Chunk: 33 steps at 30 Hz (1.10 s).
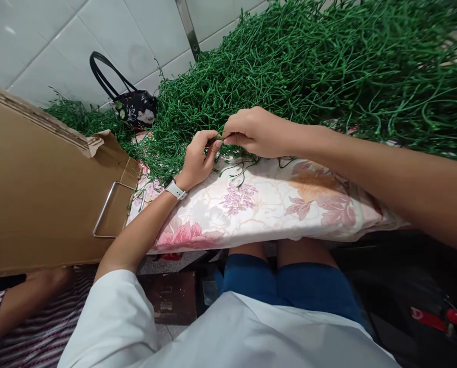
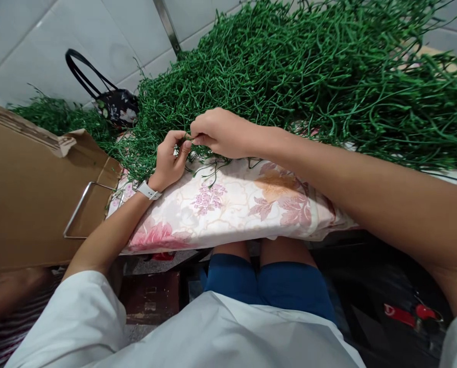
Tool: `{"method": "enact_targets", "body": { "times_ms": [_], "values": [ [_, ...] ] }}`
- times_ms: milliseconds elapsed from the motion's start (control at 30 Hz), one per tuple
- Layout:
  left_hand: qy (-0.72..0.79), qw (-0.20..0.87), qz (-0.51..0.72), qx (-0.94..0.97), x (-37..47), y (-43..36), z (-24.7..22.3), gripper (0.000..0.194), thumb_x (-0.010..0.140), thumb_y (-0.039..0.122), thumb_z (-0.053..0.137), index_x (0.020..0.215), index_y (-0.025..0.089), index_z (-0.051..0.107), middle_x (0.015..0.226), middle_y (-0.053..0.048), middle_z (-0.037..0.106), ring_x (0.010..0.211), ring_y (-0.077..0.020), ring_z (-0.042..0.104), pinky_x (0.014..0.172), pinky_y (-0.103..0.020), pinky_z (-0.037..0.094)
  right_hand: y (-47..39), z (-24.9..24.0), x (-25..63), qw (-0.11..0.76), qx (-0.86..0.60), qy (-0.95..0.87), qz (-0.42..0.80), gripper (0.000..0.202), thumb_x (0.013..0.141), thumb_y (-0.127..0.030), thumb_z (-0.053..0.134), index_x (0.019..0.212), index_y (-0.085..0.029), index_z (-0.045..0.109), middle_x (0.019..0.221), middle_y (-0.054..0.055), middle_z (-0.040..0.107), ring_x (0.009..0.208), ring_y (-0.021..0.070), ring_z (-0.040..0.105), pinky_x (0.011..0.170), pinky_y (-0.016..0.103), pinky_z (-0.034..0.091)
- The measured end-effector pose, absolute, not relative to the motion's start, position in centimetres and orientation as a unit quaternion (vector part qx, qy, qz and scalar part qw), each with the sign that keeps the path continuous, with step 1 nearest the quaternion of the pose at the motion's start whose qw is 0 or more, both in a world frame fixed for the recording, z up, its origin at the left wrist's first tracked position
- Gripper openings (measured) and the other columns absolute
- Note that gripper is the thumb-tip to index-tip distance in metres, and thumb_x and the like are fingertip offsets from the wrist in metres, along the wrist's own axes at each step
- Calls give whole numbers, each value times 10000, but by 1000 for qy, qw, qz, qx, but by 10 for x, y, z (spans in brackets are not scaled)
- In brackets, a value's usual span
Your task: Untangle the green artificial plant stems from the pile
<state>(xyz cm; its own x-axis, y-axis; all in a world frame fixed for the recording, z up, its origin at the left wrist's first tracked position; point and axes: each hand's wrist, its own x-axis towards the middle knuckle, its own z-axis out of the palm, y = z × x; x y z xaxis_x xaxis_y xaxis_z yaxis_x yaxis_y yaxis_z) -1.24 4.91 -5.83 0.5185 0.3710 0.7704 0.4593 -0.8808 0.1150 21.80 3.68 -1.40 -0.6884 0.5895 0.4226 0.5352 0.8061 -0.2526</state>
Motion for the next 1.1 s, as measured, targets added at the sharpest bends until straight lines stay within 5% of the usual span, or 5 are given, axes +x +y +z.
{"method": "enact_targets", "body": {
  "times_ms": [200,500,1100],
  "values": [
    [-255,51,-349,-900,-10,40,-50,284,1090,457,441,1064,222,599,787,-35,622,772,-191,558,720,-356,425,42,-13,228,263,-286,-918,81,190,948,-114,484,901,-178,656,812,32,643,772,159,538,717,288,391],
    [-215,126,-274,-929,-12,40,-47,338,1073,392,405,836,223,577,630,-20,537,677,-206,466,680,-391,309,26,6,223,91,-255,-960,-72,195,887,-14,528,857,-160,654,777,54,612,773,176,384,724,347,294],
    [-67,259,-223,-937,-10,34,-26,306,1045,247,481,742,230,509,519,22,446,597,-176,389,630,-370,293,17,12,219,19,-219,-973,-77,266,935,3,551,795,-179,684,748,46,627,773,198,417,731,366,244]
  ]
}}
